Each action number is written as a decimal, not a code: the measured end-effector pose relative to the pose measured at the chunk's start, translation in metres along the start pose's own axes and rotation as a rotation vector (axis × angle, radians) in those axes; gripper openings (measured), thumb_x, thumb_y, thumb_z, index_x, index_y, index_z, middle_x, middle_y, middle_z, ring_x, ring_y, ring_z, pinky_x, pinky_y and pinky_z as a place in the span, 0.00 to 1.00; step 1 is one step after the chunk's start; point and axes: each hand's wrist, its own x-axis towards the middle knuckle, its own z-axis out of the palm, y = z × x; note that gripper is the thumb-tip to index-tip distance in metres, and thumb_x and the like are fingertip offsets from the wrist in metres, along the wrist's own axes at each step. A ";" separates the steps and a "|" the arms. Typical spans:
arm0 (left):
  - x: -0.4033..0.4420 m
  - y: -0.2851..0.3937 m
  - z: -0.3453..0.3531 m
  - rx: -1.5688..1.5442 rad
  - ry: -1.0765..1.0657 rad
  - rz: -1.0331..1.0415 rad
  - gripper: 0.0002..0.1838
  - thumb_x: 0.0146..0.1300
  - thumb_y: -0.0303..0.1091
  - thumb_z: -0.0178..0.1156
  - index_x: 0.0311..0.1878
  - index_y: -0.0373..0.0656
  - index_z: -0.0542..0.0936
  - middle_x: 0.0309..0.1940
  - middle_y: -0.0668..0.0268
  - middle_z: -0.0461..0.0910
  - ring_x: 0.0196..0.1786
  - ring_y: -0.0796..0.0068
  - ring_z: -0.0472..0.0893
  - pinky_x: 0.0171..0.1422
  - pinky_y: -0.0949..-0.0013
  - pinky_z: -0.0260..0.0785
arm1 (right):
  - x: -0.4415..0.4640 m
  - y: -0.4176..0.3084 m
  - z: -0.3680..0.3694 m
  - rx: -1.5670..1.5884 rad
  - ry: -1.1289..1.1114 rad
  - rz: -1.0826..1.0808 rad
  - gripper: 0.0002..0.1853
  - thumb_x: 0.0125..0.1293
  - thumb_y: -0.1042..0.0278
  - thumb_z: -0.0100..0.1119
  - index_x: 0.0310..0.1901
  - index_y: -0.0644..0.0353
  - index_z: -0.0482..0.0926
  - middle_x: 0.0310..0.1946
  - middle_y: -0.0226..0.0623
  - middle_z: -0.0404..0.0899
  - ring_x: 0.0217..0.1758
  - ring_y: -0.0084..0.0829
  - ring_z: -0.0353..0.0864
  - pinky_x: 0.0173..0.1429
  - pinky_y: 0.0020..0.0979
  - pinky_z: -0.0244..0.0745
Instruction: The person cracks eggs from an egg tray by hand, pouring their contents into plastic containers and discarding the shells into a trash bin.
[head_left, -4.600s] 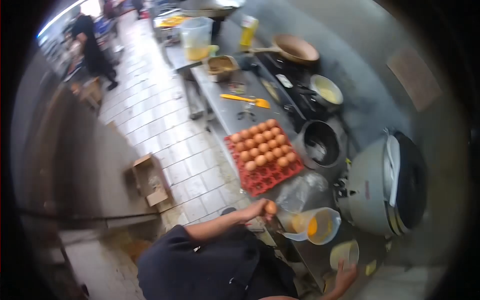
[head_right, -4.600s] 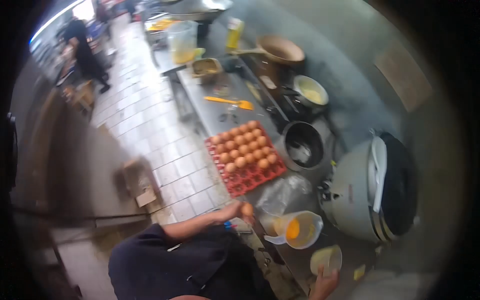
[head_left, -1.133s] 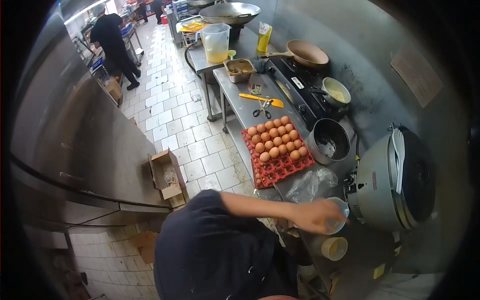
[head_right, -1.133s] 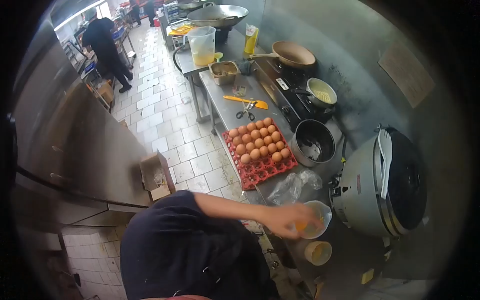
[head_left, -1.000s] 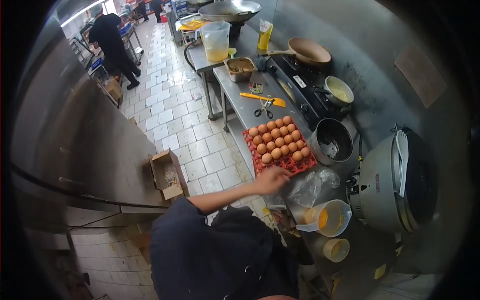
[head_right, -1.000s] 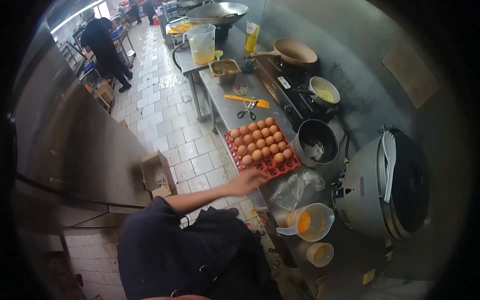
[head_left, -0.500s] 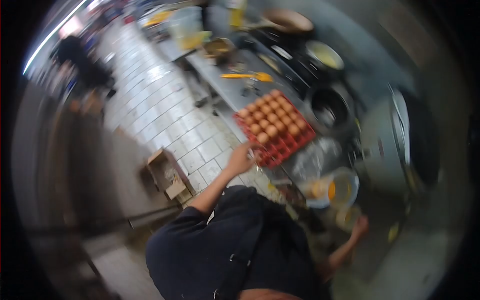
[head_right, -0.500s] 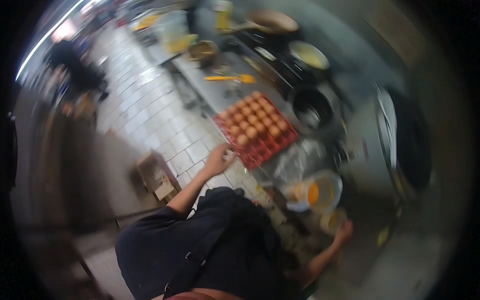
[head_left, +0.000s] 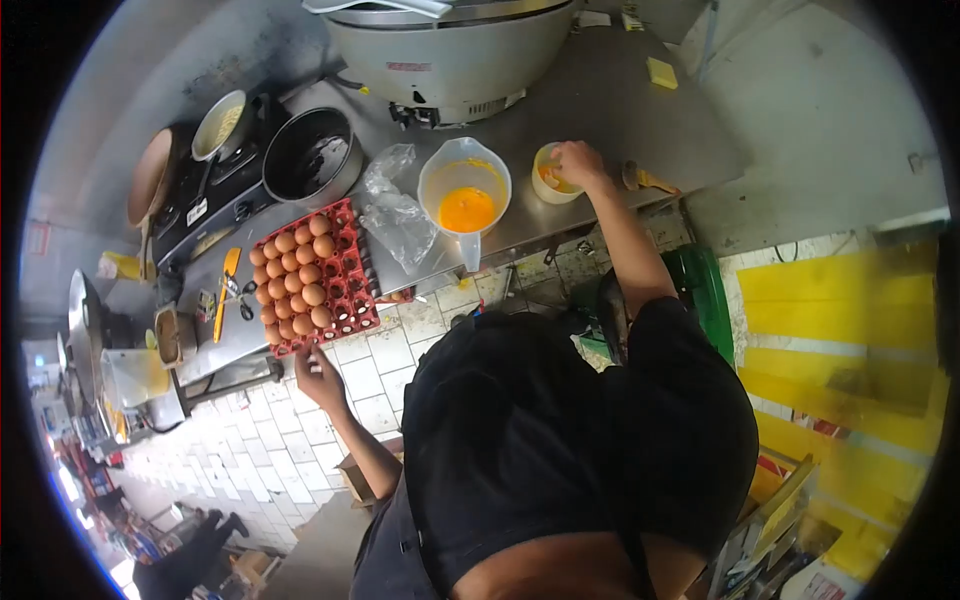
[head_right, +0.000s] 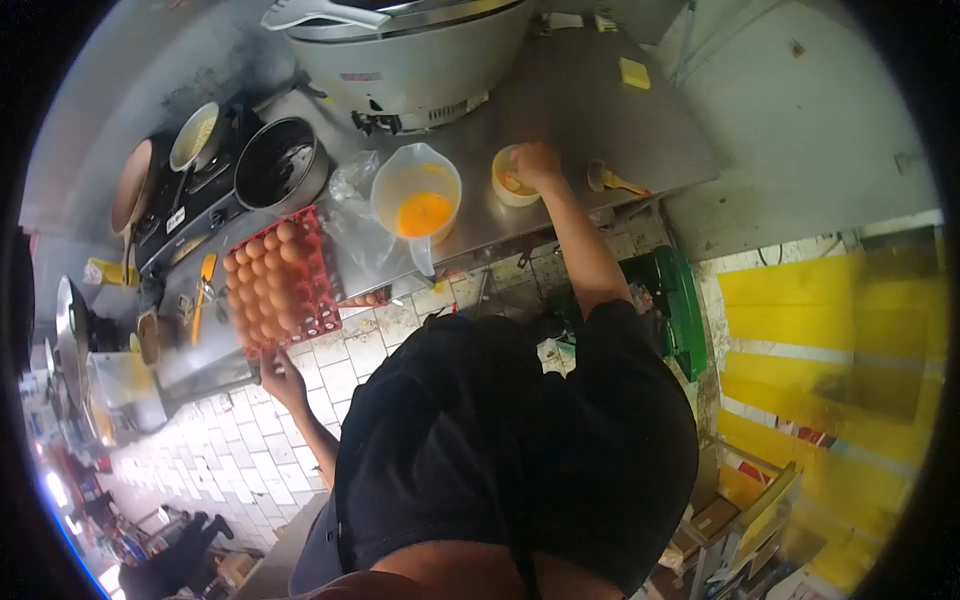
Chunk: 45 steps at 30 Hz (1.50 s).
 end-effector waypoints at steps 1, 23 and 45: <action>0.005 0.002 0.006 0.001 -0.001 0.020 0.09 0.69 0.31 0.61 0.47 0.37 0.84 0.37 0.59 0.85 0.32 0.70 0.79 0.35 0.70 0.71 | -0.002 -0.007 0.001 -0.076 -0.018 -0.052 0.10 0.62 0.63 0.64 0.44 0.51 0.86 0.50 0.40 0.85 0.56 0.42 0.83 0.58 0.44 0.79; -0.002 0.007 0.029 0.321 0.178 0.044 0.27 0.59 0.42 0.64 0.62 0.51 0.74 0.60 0.59 0.70 0.56 0.54 0.73 0.58 0.53 0.70 | -0.010 0.076 0.029 0.191 0.346 -0.277 0.06 0.59 0.73 0.66 0.37 0.63 0.80 0.34 0.45 0.84 0.40 0.46 0.84 0.45 0.42 0.79; 0.043 -0.016 0.054 0.329 -0.029 0.062 0.15 0.57 0.33 0.60 0.48 0.42 0.78 0.44 0.62 0.78 0.50 0.59 0.77 0.50 0.59 0.75 | -0.136 0.050 0.054 -0.134 0.616 0.332 0.24 0.70 0.46 0.59 0.56 0.56 0.77 0.43 0.42 0.82 0.44 0.39 0.82 0.50 0.43 0.77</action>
